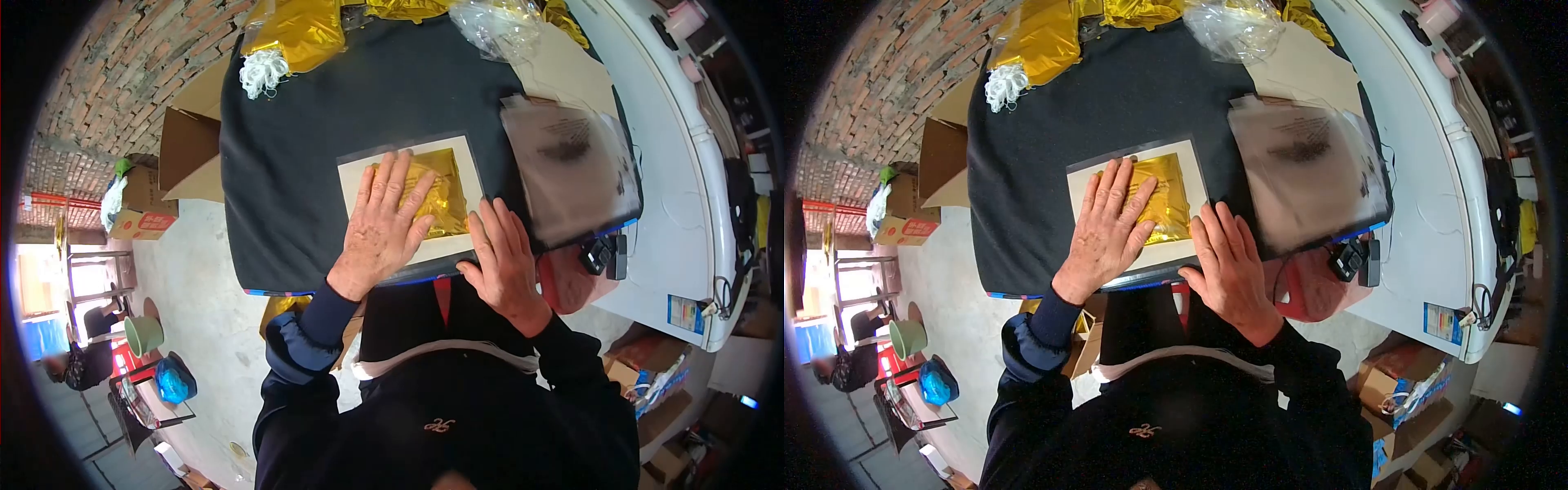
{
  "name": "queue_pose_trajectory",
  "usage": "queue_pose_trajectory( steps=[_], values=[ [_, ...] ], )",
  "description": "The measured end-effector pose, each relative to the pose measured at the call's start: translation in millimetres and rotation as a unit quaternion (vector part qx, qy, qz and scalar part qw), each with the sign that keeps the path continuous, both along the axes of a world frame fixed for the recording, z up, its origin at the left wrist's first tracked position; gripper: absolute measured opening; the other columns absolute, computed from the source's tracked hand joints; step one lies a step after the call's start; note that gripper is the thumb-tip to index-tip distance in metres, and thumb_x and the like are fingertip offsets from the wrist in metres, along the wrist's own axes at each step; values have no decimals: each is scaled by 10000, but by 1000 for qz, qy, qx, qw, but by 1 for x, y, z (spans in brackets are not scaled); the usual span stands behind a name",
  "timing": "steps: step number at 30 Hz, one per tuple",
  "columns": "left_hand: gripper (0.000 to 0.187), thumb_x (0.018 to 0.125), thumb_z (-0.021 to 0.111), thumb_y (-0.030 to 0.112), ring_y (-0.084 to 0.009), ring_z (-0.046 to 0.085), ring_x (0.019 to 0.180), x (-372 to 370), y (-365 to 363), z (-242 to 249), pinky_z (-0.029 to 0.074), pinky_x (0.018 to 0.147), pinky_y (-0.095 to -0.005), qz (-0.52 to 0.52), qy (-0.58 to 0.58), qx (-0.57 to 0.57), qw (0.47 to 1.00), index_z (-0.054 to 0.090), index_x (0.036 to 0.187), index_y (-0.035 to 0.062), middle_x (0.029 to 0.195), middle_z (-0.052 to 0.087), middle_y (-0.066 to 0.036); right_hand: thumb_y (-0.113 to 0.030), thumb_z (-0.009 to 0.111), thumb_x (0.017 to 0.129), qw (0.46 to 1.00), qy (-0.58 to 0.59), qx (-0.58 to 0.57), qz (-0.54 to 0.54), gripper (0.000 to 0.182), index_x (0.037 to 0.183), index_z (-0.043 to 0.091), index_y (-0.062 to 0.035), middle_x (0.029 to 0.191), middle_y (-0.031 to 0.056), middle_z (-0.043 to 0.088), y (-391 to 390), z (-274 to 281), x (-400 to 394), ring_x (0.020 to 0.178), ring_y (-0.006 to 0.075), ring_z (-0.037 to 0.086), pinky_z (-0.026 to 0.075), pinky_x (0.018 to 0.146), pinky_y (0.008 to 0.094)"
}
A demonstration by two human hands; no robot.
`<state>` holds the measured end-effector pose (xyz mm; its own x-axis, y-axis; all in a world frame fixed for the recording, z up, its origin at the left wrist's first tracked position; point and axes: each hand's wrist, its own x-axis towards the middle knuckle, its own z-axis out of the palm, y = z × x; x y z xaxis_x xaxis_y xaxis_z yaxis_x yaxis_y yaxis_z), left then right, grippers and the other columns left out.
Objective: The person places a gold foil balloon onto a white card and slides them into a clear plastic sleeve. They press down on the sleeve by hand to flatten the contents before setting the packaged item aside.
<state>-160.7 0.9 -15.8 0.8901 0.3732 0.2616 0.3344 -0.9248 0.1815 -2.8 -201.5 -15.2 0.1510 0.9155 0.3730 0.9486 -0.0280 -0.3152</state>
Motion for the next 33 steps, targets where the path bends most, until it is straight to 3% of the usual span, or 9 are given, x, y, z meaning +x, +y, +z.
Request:
queue_pose_trajectory(
  steps=[4,9,18,21,24,27,30,33],
  values=[
    [613,1158,419,467,-376,236,1662,0,1,-3,152,1371,-532,-1,6,-8,1000,444,1675,139,1755,323,-217,-322,923,780,999,-32,-34,-22,899,1515,561,48,1668,206,445,1,3,0,1597,400,351,318,1267,597],
    [669,1138,468,499,-401,249,1653,0,3,-1,165,1366,-541,-3,-3,-40,999,430,1675,102,1743,341,-229,-341,883,830,999,-27,-34,-30,778,1469,610,10,1656,200,455,3,7,1,1598,402,346,303,1264,610],
    [957,964,512,852,-398,213,1667,-2,6,-7,155,1368,-560,-17,7,-35,999,439,1681,222,1759,315,-220,-203,805,906,999,-2,49,6,397,1259,734,-37,1579,198,540,-16,-4,3,1540,414,442,355,1237,597],
    [946,873,756,715,-467,279,1623,-3,5,-1,226,1325,-596,-39,-41,-55,997,525,1615,176,1724,356,-249,-206,804,909,998,-12,64,5,383,1254,743,-50,1586,189,537,-17,-7,1,1545,417,433,350,1240,598],
    [975,840,774,738,-468,264,1629,-4,5,2,217,1325,-608,-55,-46,-56,996,533,1612,193,1733,353,-224,-222,823,897,999,-17,48,-3,398,1255,750,-65,1610,181,515,-14,-4,-3,1564,422,399,322,1252,614],
    [997,822,777,757,-466,244,1637,-4,5,5,206,1327,-618,-58,-28,-51,997,535,1611,198,1735,359,-208,-264,856,868,999,-18,34,-10,437,1251,759,-78,1640,174,485,-9,-1,-5,1586,431,354,286,1260,649],
    [1133,786,550,997,-421,146,1676,-4,8,-4,98,1371,-599,-46,31,-20,998,471,1664,285,1775,298,-182,-328,892,824,999,-19,5,-27,484,1226,768,-88,1663,168,464,-5,0,-10,1594,442,329,263,1255,689],
    [1171,752,579,1007,-417,154,1675,-6,8,-7,91,1373,-598,-53,17,-31,998,466,1668,286,1776,296,-182,-379,918,781,999,-35,1,-35,522,1192,774,-90,1669,166,462,-1,0,-10,1592,447,326,259,1246,715]
  ],
)
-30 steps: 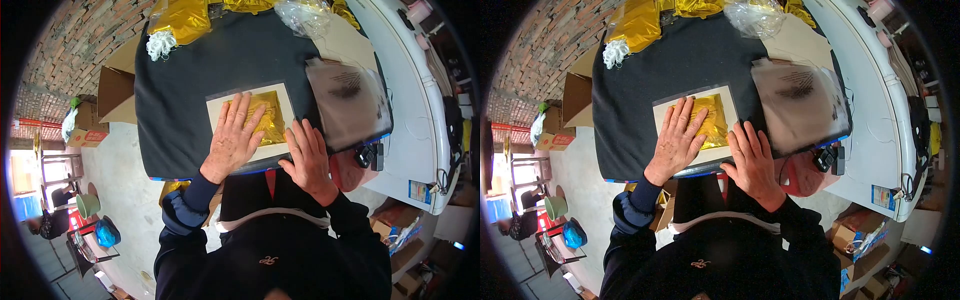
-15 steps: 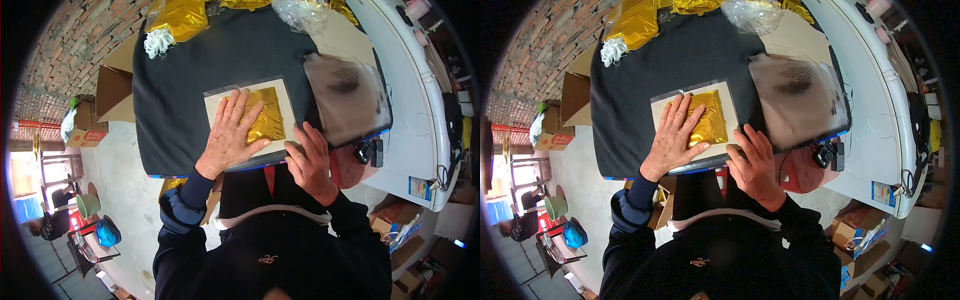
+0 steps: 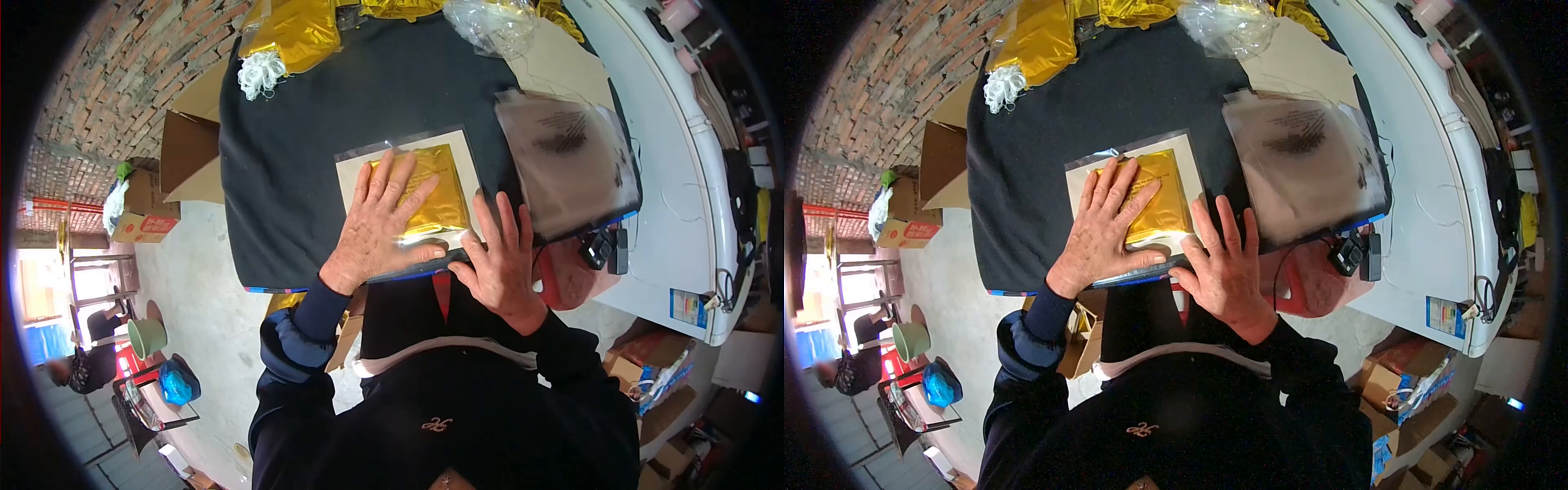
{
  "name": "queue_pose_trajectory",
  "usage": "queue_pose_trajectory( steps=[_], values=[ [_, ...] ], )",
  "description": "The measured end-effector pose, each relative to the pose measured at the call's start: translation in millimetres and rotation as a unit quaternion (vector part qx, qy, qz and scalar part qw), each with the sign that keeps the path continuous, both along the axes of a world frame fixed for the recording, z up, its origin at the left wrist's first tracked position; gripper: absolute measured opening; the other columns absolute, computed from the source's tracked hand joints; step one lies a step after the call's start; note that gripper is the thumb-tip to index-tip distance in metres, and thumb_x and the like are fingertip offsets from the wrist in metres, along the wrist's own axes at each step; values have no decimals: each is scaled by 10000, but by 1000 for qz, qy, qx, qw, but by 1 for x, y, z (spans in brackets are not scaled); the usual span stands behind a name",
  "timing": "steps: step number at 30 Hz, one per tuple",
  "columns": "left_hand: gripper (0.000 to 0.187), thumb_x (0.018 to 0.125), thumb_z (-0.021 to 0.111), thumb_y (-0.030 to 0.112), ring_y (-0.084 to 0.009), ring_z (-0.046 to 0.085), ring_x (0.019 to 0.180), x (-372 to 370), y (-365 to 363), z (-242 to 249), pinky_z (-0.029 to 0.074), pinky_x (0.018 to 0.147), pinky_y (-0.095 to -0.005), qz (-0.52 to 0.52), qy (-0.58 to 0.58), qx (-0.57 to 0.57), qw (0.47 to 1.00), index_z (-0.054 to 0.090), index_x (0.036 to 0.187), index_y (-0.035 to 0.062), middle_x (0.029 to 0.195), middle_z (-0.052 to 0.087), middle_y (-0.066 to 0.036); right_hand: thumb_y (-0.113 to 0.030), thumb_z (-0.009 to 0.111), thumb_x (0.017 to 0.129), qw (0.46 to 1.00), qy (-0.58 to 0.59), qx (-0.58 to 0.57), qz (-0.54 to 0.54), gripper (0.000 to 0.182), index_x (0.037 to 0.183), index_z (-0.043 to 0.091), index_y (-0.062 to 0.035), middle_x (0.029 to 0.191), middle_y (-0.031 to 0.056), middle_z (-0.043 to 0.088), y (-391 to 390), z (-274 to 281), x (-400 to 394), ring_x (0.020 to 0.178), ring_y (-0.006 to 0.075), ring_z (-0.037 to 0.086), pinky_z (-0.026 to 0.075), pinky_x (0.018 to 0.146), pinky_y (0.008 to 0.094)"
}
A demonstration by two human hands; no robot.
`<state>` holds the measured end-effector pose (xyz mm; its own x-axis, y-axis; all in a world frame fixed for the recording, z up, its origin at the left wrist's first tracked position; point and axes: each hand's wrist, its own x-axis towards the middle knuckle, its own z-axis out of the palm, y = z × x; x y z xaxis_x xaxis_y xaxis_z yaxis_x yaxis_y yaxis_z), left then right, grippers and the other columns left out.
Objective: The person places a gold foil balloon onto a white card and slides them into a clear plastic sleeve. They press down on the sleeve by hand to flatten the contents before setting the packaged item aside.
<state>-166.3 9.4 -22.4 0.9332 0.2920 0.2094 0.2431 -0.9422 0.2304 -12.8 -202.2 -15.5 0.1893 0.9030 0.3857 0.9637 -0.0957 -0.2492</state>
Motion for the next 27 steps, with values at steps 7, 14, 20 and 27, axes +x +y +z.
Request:
queue_pose_trajectory(
  steps=[7,14,20,27],
  values=[
    [971,816,822,640,-464,231,1642,0,-5,12,177,1330,-644,-9,-50,-62,997,512,1636,222,1727,371,-206,-406,925,757,1000,-13,2,-25,509,1138,784,-99,1664,174,473,15,8,-7,1562,439,368,282,1230,712],
    [836,867,814,435,-424,259,1640,0,-15,16,184,1316,-676,11,-31,24,999,520,1626,241,1719,384,-186,-365,900,792,1000,-4,-7,-28,455,1128,790,-79,1646,183,489,14,-1,-8,1526,433,416,325,1214,677],
    [797,854,811,293,-387,338,1607,3,-29,11,248,1317,-621,25,-58,22,998,551,1603,202,1682,431,-184,-338,862,834,999,-12,5,-36,465,1150,782,-6,1658,189,471,14,-5,-9,1520,441,420,330,1209,670],
    [698,879,760,162,-402,427,1550,0,-27,3,268,1314,-608,15,-72,-12,997,601,1558,153,1601,525,-205,-444,872,806,998,-35,-25,-51,614,1233,776,-14,1674,159,452,17,-1,-11,1596,426,303,288,1231,717]
  ],
)
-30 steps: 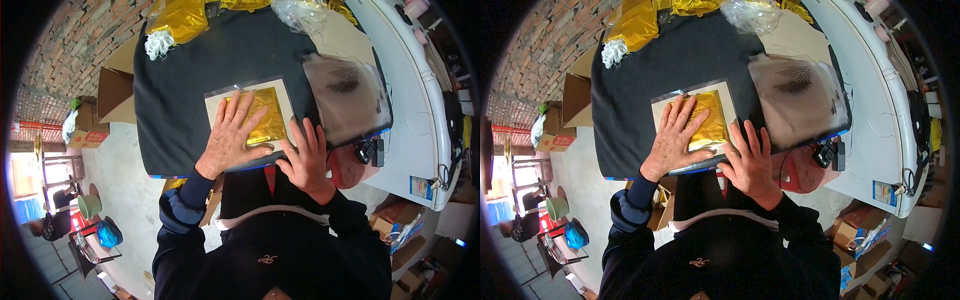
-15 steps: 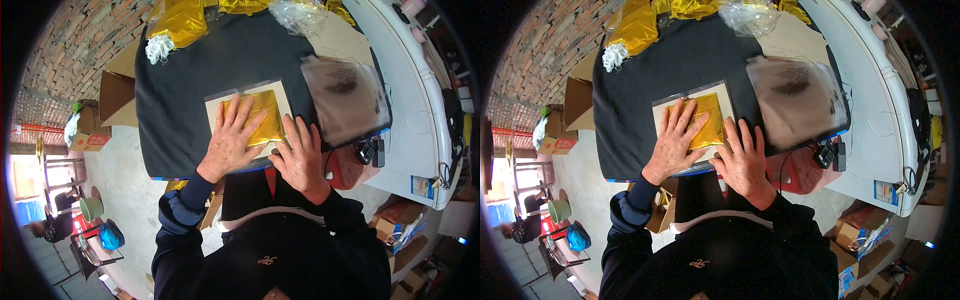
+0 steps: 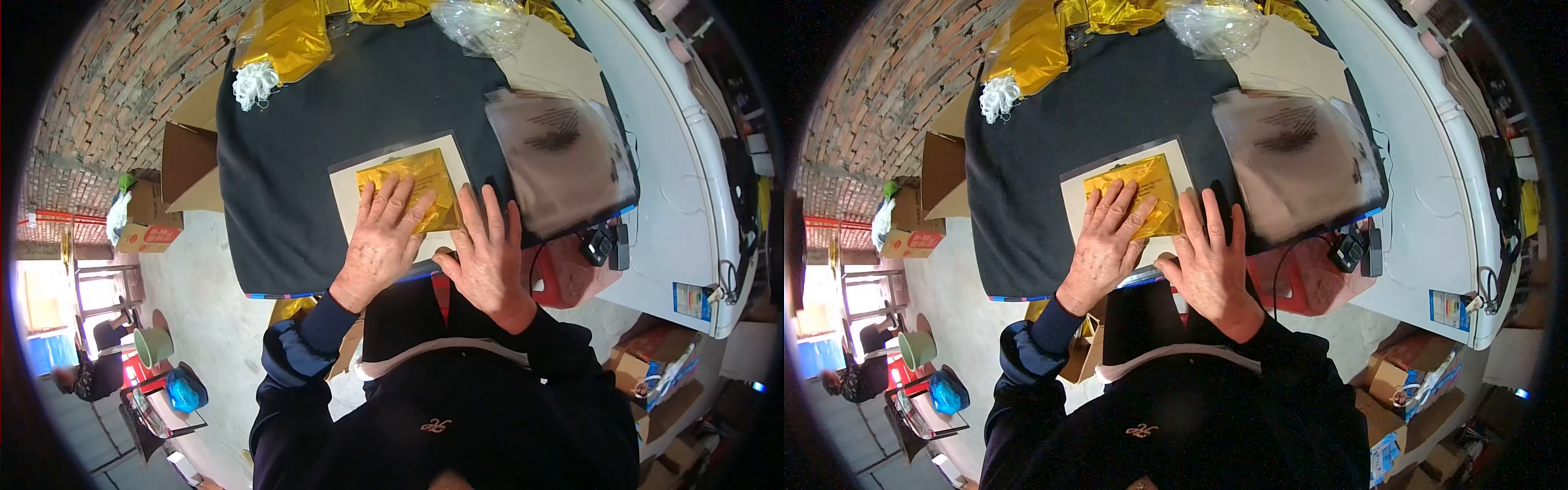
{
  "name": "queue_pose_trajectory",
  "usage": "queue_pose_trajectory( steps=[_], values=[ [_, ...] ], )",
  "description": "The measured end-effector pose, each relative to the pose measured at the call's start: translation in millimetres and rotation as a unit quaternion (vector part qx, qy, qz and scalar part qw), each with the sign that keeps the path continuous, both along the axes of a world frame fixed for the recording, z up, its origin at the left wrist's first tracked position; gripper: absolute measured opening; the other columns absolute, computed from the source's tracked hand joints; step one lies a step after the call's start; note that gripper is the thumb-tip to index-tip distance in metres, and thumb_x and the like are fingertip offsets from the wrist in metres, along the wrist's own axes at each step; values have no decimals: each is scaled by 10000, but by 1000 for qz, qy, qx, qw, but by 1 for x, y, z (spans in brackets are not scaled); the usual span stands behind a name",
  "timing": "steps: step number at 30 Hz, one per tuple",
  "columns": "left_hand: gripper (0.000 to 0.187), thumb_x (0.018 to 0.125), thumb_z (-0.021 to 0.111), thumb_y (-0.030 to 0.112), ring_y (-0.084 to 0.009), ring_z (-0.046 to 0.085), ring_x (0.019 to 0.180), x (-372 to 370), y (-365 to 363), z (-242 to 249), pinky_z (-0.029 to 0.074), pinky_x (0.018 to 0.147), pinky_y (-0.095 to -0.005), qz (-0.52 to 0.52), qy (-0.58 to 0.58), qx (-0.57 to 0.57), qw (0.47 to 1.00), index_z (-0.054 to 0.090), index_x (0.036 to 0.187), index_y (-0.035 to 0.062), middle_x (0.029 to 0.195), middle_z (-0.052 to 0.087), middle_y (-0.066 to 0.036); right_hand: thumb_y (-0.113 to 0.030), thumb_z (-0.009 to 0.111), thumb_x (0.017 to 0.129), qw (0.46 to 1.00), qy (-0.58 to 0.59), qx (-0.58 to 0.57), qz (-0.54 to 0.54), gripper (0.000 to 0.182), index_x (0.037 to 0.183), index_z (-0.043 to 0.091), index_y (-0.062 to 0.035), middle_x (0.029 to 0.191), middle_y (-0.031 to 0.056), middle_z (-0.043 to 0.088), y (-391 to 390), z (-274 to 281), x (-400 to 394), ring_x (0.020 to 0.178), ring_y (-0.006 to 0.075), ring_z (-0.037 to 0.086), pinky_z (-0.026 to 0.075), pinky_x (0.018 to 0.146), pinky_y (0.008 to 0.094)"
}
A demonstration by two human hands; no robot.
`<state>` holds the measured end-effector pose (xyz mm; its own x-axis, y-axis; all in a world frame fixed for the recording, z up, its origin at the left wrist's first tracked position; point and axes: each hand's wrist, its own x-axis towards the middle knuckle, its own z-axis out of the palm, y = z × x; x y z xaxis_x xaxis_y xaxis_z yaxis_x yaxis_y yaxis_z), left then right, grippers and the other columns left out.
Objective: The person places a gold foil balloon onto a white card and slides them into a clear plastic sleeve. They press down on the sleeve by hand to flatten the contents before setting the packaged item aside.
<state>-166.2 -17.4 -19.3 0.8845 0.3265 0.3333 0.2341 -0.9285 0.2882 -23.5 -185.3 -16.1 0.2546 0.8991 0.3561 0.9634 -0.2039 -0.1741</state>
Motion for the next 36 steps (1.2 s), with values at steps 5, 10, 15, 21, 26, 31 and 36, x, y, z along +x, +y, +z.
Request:
queue_pose_trajectory(
  steps=[5,10,15,21,26,31,36],
  values=[
    [712,871,752,140,-410,418,1553,1,-1,-2,268,1313,-616,4,-6,-2,1000,592,1565,155,1616,507,-203,-492,868,809,1000,3,3,-23,660,1254,780,-13,1706,152,395,9,1,-3,1619,426,247,267,1226,754],
    [712,872,747,125,-422,411,1552,2,-1,-1,278,1302,-626,3,0,-5,1000,590,1566,162,1628,494,-201,-513,859,825,999,-9,-10,-51,617,1206,807,-30,1689,158,397,13,-3,-6,1600,437,257,257,1200,807],
    [693,876,763,140,-428,405,1550,2,0,-1,289,1291,-631,1,-3,-6,1000,608,1551,165,1636,483,-199,-506,844,850,997,-2,-25,-70,582,1239,806,-74,1668,152,416,15,-2,-8,1579,450,281,264,1183,821],
    [671,886,764,145,-428,382,1567,2,-1,-1,276,1301,-622,2,-9,-17,1000,620,1541,169,1675,449,-182,-441,837,862,997,19,21,-70,370,964,844,-86,1694,135,412,17,-2,-10,1566,446,328,296,1185,774],
    [610,974,731,238,-426,337,1603,2,-1,3,237,1334,-596,9,22,-15,1000,607,1570,200,1715,419,-161,-449,842,855,997,13,29,-64,398,1108,849,-143,1701,126,405,18,-1,-9,1563,441,337,299,1184,772],
    [657,897,756,150,-439,351,1587,3,-1,0,262,1311,-624,4,-1,-15,1000,623,1539,177,1686,441,-178,-441,856,833,998,16,45,-49,392,1068,851,-127,1706,122,405,19,1,-8,1570,441,333,299,1183,774],
    [659,906,754,154,-444,351,1590,3,-1,-1,254,1317,-626,6,3,-17,1000,614,1550,184,1683,448,-181,-428,875,807,999,26,29,-28,359,894,829,-82,1707,130,412,16,1,-5,1579,448,320,300,1183,776]
  ],
)
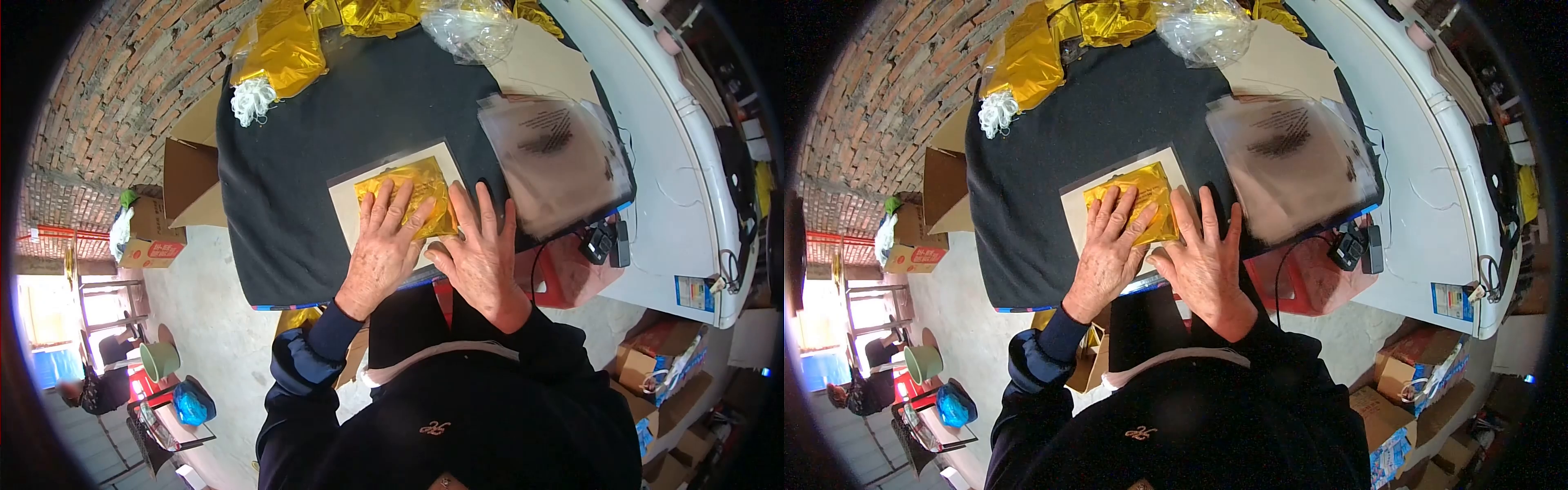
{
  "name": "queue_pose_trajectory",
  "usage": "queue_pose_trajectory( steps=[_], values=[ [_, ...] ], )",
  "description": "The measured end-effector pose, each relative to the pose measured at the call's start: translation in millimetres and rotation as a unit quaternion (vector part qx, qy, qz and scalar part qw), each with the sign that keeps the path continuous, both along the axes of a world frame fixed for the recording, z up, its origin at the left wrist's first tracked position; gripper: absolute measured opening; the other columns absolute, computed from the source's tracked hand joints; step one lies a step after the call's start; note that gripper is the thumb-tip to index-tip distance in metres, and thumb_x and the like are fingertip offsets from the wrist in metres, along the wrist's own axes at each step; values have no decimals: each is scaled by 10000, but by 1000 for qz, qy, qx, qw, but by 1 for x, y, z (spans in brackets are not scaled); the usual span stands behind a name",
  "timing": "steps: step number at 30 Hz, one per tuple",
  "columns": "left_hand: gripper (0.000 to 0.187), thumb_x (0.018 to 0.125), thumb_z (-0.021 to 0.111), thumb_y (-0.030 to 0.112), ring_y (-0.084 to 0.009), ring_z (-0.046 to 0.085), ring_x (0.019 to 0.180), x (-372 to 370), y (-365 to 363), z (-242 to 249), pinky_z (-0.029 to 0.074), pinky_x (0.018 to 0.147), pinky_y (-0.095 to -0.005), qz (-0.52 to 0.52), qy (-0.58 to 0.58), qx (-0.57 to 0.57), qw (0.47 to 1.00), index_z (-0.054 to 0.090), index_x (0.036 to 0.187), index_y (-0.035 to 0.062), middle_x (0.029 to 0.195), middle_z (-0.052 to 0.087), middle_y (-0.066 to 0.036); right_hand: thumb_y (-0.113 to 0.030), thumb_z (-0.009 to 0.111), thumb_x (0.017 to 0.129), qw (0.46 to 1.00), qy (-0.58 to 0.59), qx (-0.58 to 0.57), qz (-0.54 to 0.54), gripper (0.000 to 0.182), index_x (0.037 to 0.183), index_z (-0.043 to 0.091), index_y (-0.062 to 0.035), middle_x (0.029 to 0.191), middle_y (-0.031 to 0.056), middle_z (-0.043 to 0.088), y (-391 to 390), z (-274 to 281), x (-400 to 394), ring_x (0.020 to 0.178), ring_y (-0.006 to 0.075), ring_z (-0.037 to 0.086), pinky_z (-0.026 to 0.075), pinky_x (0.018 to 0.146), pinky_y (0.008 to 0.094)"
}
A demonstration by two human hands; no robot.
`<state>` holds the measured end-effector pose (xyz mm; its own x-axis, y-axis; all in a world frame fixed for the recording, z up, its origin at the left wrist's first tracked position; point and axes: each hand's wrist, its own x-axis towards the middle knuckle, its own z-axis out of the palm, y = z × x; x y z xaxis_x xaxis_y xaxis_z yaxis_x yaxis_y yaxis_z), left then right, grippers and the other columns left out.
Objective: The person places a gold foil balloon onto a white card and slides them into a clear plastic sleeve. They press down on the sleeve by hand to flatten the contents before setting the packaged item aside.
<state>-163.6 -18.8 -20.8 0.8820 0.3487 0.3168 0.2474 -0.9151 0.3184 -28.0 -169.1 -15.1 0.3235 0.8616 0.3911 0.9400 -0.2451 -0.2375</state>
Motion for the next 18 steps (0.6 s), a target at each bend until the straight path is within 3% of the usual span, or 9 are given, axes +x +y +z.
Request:
queue_pose_trajectory(
  steps=[4,7,10,15,18],
  values=[
    [655,915,750,154,-440,349,1594,0,0,0,253,1318,-628,1,1,1,1000,611,1554,187,1682,450,-182,-424,870,816,1000,8,-8,8,367,926,831,-76,1709,137,406,-1,0,1,1582,457,311,288,1191,777],
    [648,919,748,153,-437,354,1592,1,0,4,256,1315,-628,0,3,1,1000,612,1552,186,1673,460,-185,-497,864,838,1000,5,-20,0,444,1064,846,-114,1729,107,364,-4,-7,0,1630,443,200,221,1224,804],
    [649,919,746,152,-438,359,1588,0,-1,5,259,1314,-626,1,9,4,1000,610,1554,183,1662,470,-188,-510,856,841,1000,-13,-23,-1,477,1100,837,-111,1736,102,351,-7,-11,1,1639,438,175,198,1235,804],
    [676,909,759,178,-442,358,1587,1,-2,6,257,1314,-624,7,12,-1,1000,595,1565,173,1652,479,-191,-517,860,832,1000,-16,-27,0,551,1187,814,-99,1740,95,344,-9,-10,2,1643,426,168,185,1245,796],
    [687,956,752,244,-425,334,1613,1,-3,10,221,1343,-589,14,40,-8,999,557,1611,176,1709,438,-169,-522,859,826,999,-21,-33,4,575,1208,807,-95,1730,93,359,-11,-7,3,1638,424,185,202,1241,791]
  ],
)
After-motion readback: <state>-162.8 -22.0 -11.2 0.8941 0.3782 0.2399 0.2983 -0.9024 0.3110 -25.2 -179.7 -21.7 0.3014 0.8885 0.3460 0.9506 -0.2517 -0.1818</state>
